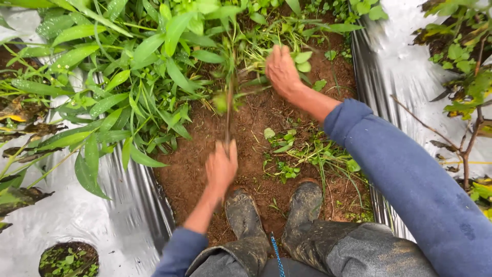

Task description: Weeding a garden bed using a hand sickle and pulling weeds by hand

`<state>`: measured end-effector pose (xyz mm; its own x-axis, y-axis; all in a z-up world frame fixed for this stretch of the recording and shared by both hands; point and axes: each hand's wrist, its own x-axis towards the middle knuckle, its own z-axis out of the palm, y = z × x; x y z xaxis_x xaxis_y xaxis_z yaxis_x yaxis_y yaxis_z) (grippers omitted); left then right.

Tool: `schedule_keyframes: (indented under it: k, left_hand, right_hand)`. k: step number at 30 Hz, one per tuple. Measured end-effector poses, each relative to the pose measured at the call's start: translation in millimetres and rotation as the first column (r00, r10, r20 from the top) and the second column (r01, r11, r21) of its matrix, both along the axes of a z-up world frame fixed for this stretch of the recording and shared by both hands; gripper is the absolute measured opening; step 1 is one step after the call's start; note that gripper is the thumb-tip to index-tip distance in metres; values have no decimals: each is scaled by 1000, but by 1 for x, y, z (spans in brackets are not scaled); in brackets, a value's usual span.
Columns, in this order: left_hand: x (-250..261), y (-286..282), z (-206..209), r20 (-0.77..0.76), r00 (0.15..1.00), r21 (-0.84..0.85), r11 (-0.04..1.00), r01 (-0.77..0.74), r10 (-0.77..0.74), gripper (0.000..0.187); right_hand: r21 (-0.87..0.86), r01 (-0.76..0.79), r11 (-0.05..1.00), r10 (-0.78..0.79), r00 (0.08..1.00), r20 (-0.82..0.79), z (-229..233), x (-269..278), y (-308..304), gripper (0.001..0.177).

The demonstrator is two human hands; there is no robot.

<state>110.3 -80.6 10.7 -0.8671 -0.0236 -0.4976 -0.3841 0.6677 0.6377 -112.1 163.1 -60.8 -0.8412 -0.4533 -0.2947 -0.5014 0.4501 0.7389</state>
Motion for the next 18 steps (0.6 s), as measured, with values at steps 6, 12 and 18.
schedule_keyframes:
  k: [6, 12, 18]
  left_hand:
    - [84, -1, -39, 58, 992, 93, 989, -114, 109, 30]
    - [-38, 4, 23, -213, 963, 342, 936, -81, 162, 23]
    - [-149, 26, 10, -92, 995, 281, 958, 61, -36, 34]
  right_hand:
    - [-65, 34, 997, -32, 999, 32, -10, 2, 31, 34]
    - [-226, 125, 966, -142, 988, -61, -12, -7, 30, 56]
    - [-213, 167, 963, -193, 976, -106, 5, -20, 36, 75]
